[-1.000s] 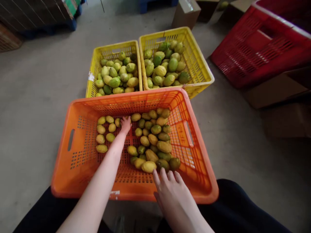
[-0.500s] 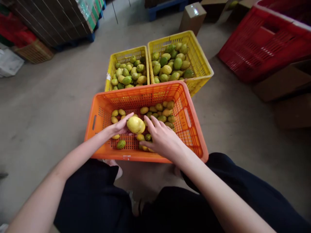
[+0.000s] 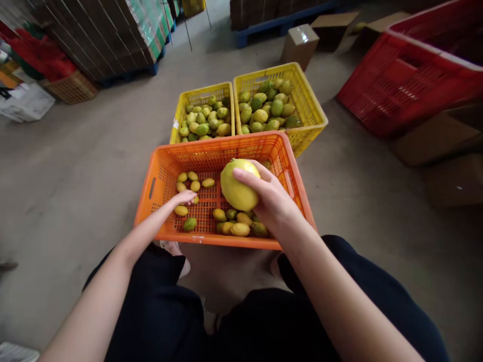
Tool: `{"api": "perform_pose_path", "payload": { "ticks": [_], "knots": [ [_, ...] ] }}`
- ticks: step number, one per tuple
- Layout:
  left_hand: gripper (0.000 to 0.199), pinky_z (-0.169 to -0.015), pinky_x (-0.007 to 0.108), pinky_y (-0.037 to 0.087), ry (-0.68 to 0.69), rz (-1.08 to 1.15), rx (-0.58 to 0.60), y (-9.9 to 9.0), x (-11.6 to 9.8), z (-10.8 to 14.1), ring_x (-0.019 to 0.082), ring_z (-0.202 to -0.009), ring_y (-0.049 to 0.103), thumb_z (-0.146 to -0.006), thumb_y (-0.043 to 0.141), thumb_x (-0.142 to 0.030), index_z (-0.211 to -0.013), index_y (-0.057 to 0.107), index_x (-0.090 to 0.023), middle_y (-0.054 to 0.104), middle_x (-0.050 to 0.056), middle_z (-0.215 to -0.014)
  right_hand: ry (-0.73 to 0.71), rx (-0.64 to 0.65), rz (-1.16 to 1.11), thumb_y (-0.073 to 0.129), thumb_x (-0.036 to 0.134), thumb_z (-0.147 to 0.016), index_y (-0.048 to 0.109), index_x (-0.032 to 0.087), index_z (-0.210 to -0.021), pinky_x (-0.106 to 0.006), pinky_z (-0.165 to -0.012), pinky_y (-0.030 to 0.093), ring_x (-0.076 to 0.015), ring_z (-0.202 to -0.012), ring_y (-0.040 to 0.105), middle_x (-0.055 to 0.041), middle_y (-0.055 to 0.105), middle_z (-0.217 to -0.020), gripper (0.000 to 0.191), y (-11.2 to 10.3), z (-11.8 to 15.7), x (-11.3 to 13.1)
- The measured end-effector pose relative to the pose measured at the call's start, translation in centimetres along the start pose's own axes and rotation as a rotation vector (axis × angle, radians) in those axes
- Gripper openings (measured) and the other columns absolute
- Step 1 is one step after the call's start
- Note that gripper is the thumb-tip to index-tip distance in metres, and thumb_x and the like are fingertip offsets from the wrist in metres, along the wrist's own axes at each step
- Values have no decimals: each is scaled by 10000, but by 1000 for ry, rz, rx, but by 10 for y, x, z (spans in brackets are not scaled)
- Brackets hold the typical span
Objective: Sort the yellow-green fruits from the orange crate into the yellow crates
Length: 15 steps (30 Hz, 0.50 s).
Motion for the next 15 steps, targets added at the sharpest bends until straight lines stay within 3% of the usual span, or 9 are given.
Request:
{"api": "perform_pose_path", "payload": {
  "ticks": [3,6,8,11,15],
  "knots": [
    [346,-879,423,533,-89,-239,-75,-3,42,-17,215,-1038,609,-926,578,-368,-1207,584,-166,593,87,-1221,82,-42,-209,748,473,-653,629,218,-884,-319,-604,562,-186,-687,665,-15,689,-801,364,-10,2,6],
    [399,-1010,498,431,-84,-394,-136,1,63,-34,287,-1225,506,-890,620,-261,-1271,549,-168,522,140,-1335,138,-92,-314,690,517,-680,632,212,-821,-345,-571,572,-210,-650,671,-37,689,-741,341,-22,-1,6],
    [465,-1086,546,310,-40,-449,-152,8,68,-47,346,-1336,381,-849,619,-162,-1304,525,-146,462,180,-1401,162,-124,-349,674,510,-681,638,206,-816,-339,-536,566,-212,-623,668,-49,691,-731,334,-29,-5,4],
    [494,-1133,574,170,45,-464,-156,20,68,-66,353,-1401,268,-832,559,-98,-1321,509,-142,396,196,-1463,171,-232,-375,643,480,-689,626,205,-785,-331,-478,546,-206,-569,653,-57,686,-710,292,-42,-9,0],
    [350,-1149,560,99,152,-348,-176,23,65,-79,313,-1387,287,-848,522,-125,-1169,597,-242,522,111,-1348,143,-408,-343,592,439,-712,595,227,-756,-358,-475,555,-230,-568,655,-49,648,-628,217,-60,-12,-8]
  ]
}}
Point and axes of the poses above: each hand's wrist, its own z-axis away from the middle knuckle, its own y-axis out of the palm, x = y × z, the point moved 8 cm from there along -z, towards the middle knuckle
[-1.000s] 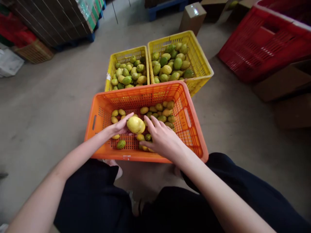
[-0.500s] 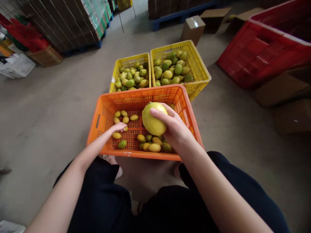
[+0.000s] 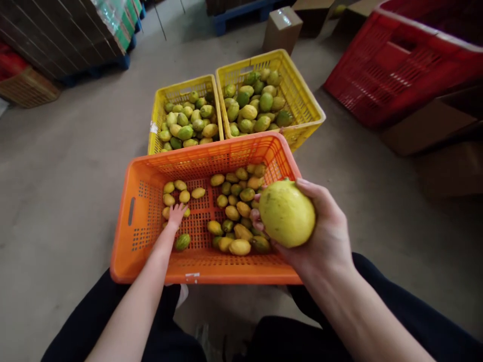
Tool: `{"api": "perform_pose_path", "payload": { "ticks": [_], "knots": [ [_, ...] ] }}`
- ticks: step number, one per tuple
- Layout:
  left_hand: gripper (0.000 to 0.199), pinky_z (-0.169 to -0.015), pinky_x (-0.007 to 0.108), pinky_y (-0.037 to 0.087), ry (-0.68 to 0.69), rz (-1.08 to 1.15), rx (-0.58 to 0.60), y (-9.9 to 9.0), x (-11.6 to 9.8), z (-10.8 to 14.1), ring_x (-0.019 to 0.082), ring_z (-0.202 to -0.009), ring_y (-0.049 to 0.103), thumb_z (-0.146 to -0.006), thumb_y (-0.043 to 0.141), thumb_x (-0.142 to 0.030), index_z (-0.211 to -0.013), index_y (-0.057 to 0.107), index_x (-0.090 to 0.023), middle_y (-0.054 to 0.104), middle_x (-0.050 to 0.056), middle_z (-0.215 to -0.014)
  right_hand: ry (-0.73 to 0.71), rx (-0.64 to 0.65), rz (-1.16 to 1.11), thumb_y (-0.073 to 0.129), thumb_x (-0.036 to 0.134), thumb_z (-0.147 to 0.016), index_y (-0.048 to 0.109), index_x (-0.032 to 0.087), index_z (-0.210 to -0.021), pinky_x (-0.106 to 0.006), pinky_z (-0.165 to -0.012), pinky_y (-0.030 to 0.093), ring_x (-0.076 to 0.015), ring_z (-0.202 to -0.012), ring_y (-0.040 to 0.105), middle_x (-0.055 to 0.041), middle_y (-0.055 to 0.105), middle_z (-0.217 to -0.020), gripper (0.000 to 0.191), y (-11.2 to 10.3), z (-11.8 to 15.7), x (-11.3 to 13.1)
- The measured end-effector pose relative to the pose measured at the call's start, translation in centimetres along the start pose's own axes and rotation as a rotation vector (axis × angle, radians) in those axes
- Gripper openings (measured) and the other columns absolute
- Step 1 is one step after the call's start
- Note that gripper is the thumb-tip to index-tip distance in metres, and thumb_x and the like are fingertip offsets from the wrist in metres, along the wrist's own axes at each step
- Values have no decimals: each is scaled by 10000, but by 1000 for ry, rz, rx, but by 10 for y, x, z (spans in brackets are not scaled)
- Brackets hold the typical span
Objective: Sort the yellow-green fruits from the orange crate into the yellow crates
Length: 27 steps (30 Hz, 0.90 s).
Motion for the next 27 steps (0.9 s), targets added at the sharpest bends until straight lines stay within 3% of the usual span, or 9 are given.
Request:
{"api": "perform_pose_path", "payload": {
  "ticks": [3,6,8,10,14,19,23,27],
  "knots": [
    [207,-1172,489,60,56,207,-75,-7,-4,1,278,-1320,368,-840,513,-99,-908,638,-249,618,57,-1049,-10,-11,44,569,463,-741,578,233,-774,-368,-492,563,-247,-613,669,-47,644,-625,232,-1,-3,-8],
    [185,-1182,421,69,96,496,-175,-22,-14,10,245,-1200,471,-793,570,-53,-732,596,-225,517,7,-722,60,27,34,580,477,-734,574,211,-813,-357,-496,560,-241,-615,674,-51,663,-662,277,6,-2,-21],
    [179,-1170,389,143,81,725,-207,-36,-25,17,229,-1117,522,-766,627,-49,-706,587,-214,441,-21,-634,116,80,6,586,477,-733,571,203,-827,-344,-498,557,-231,-608,672,-49,670,-672,290,16,-1,-29],
    [149,-1128,362,249,18,889,-163,-52,-41,26,220,-1050,555,-745,683,-74,-733,604,-199,475,-27,-637,182,139,-10,578,473,-742,572,193,-815,-333,-490,552,-223,-595,666,-49,667,-657,289,28,2,-35],
    [270,-997,349,408,-17,942,-9,-102,-92,61,222,-952,609,-632,792,-118,-859,651,-157,654,33,-800,210,170,-22,596,449,-748,569,187,-807,-306,-457,536,-204,-556,644,-31,645,-604,270,42,12,-35],
    [469,-902,434,500,154,1415,303,-154,-167,161,251,-921,657,-763,614,-493,-1068,640,-138,697,119,-993,115,246,-33,627,451,-741,565,212,-843,-288,-469,530,-182,-543,639,-7,670,-646,268,53,35,-21],
    [530,-807,340,551,209,1688,325,-164,-195,226,197,-880,666,-819,492,-504,-1184,609,-137,685,116,-1065,43,381,40,672,468,-693,581,210,-841,-301,-508,543,-200,-589,666,-14,692,-671,311,62,51,-23],
    [362,-723,343,571,85,1888,205,-147,-195,238,178,-756,658,-846,458,-457,-934,642,-159,682,81,-842,-5,344,52,641,531,-689,606,199,-817,-335,-568,561,-225,-636,682,-26,691,-652,358,55,48,-41]
  ]
}}
Point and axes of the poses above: each hand's wrist, its own z-axis away from the middle knuckle, its own y-axis out of the palm, x = y × z, the point moved 8 cm from there along -z, towards the middle knuckle
